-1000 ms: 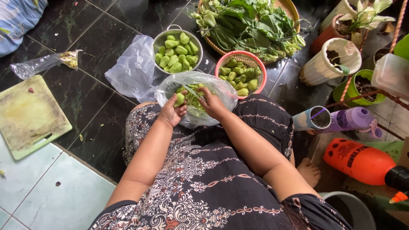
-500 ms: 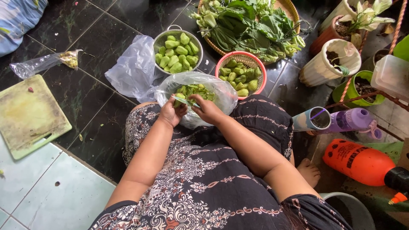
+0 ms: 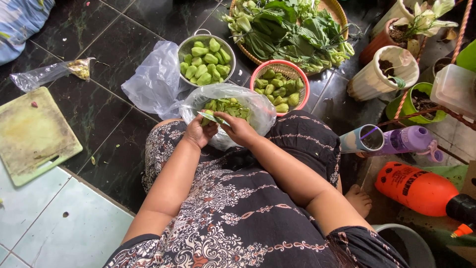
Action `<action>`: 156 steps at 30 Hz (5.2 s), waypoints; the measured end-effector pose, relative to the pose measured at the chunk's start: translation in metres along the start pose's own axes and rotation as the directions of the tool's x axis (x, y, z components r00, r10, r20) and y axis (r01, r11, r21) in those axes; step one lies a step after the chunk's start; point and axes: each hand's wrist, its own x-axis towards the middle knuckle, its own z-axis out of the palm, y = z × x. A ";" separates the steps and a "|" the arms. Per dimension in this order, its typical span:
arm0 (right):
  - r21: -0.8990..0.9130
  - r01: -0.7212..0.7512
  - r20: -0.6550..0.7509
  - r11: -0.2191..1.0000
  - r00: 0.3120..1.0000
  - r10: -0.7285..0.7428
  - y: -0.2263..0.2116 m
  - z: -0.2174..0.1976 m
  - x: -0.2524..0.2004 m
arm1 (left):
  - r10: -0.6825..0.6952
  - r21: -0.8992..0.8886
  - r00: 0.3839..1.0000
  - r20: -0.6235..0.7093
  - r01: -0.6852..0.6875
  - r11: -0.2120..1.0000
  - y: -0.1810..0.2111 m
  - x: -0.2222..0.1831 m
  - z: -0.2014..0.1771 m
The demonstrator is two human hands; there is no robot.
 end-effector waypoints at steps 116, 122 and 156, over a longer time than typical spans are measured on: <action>-0.587 -0.203 -0.112 0.783 0.979 0.170 0.129 0.031 0.030 | -0.128 0.651 0.974 0.188 -0.222 -0.726 0.010 0.149 0.222; -0.649 -0.142 -0.159 0.747 0.986 0.049 0.109 0.002 0.013 | -0.243 0.548 0.953 0.179 -0.302 -0.780 -0.056 0.253 0.165; -0.568 -0.283 -0.009 0.773 0.941 0.337 0.038 -0.068 0.015 | -0.127 0.440 0.987 -0.098 -0.072 -0.895 -0.075 0.232 0.195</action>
